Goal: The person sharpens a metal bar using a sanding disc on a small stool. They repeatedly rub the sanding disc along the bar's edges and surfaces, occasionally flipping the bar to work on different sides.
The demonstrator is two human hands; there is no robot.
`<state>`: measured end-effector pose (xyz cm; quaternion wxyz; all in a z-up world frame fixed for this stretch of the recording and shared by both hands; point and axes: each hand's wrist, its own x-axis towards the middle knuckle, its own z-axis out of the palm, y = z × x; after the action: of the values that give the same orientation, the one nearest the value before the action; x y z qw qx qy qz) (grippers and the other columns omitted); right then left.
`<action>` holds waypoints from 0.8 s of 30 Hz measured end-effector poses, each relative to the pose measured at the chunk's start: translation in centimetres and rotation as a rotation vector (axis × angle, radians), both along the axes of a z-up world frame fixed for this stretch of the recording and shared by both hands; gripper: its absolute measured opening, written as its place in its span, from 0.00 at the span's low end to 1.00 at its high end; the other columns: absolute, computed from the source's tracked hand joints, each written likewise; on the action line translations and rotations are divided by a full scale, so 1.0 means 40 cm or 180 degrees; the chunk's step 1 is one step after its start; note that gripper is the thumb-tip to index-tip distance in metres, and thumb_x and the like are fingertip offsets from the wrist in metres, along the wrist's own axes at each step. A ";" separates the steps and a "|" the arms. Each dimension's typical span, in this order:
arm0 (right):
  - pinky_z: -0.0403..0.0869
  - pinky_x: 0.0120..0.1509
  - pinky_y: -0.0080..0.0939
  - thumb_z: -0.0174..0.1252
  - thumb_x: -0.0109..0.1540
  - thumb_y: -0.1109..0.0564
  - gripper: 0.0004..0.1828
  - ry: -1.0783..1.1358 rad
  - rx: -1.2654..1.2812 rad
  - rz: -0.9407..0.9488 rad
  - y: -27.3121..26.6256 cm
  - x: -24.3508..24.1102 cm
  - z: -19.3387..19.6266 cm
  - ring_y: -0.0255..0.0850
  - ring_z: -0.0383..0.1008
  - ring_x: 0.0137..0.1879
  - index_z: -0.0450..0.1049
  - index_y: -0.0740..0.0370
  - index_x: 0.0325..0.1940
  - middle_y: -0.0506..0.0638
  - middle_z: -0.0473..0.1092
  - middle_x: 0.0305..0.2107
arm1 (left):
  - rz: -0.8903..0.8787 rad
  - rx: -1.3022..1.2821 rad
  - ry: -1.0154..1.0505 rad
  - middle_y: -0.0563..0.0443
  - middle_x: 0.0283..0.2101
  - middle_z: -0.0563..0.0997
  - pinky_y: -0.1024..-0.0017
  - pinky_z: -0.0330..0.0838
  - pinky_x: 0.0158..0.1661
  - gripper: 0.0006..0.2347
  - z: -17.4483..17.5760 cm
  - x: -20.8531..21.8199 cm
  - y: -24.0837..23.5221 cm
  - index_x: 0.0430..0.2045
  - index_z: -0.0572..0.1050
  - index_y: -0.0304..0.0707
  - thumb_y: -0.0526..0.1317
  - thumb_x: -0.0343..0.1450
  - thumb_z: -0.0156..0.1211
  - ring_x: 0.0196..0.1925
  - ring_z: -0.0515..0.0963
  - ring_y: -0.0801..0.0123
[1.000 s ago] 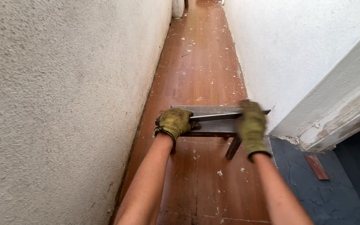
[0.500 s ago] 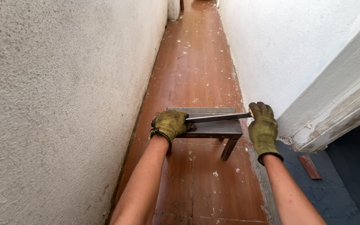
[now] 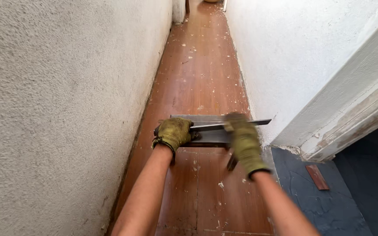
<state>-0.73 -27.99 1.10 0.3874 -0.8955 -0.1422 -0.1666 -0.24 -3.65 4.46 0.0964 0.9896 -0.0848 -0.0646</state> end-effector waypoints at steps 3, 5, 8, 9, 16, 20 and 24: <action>0.56 0.78 0.54 0.51 0.58 0.72 0.36 -0.0326 -0.1916 -0.1382 -0.122 0.028 0.051 0.48 0.58 0.75 0.72 0.45 0.67 0.48 0.63 0.69 | -0.0023 -0.0087 -0.0037 0.47 0.51 0.82 0.55 0.73 0.55 0.23 0.004 0.002 0.009 0.48 0.79 0.51 0.64 0.68 0.57 0.56 0.80 0.54; 0.53 0.77 0.57 0.54 0.55 0.69 0.36 -0.0180 -0.1844 -0.1541 -0.103 0.037 0.066 0.53 0.54 0.75 0.70 0.46 0.66 0.52 0.60 0.70 | -0.0059 -0.0040 -0.0042 0.47 0.52 0.82 0.55 0.73 0.55 0.24 0.000 0.005 0.008 0.48 0.78 0.51 0.65 0.68 0.58 0.55 0.80 0.54; 0.55 0.85 0.46 0.55 0.65 0.53 0.28 0.0858 -0.2231 -0.1299 -0.011 0.008 0.064 0.44 0.59 0.76 0.66 0.46 0.71 0.46 0.62 0.70 | -0.0164 -0.0013 -0.0154 0.46 0.50 0.82 0.55 0.73 0.55 0.24 -0.015 0.018 0.011 0.46 0.79 0.48 0.65 0.69 0.58 0.55 0.80 0.54; 0.52 0.84 0.47 0.53 0.63 0.58 0.32 0.0462 -0.2504 -0.1167 0.037 -0.008 0.051 0.45 0.55 0.77 0.64 0.42 0.73 0.46 0.59 0.72 | -0.0169 -0.0026 -0.0155 0.46 0.50 0.83 0.55 0.73 0.55 0.24 -0.020 0.021 0.013 0.46 0.79 0.48 0.65 0.68 0.58 0.55 0.81 0.55; 0.51 0.81 0.50 0.56 0.58 0.61 0.34 -0.0501 -0.2292 -0.0362 0.106 -0.036 0.009 0.43 0.57 0.74 0.68 0.38 0.68 0.44 0.59 0.69 | -0.0116 -0.0082 -0.0144 0.48 0.50 0.83 0.55 0.75 0.53 0.21 -0.029 0.009 0.009 0.47 0.80 0.53 0.62 0.68 0.60 0.54 0.81 0.55; 0.55 0.80 0.47 0.60 0.60 0.64 0.27 -0.0126 -0.1281 -0.1230 -0.038 0.001 0.075 0.46 0.61 0.72 0.74 0.42 0.61 0.46 0.67 0.64 | -0.0060 -0.0111 0.0008 0.51 0.49 0.83 0.55 0.74 0.54 0.21 0.001 0.012 0.009 0.48 0.79 0.56 0.64 0.68 0.57 0.53 0.82 0.57; 0.53 0.79 0.50 0.63 0.56 0.63 0.28 -0.0032 -0.1536 -0.1646 -0.031 0.011 0.088 0.50 0.59 0.72 0.74 0.46 0.60 0.49 0.67 0.63 | -0.0140 -0.0170 -0.0149 0.49 0.47 0.84 0.56 0.75 0.53 0.22 0.006 0.006 0.008 0.45 0.81 0.53 0.64 0.67 0.60 0.52 0.82 0.56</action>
<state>-0.29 -29.22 4.61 0.1088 -0.9668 0.0521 -0.2252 0.01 -3.35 4.70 0.1193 0.9858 -0.1104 -0.0412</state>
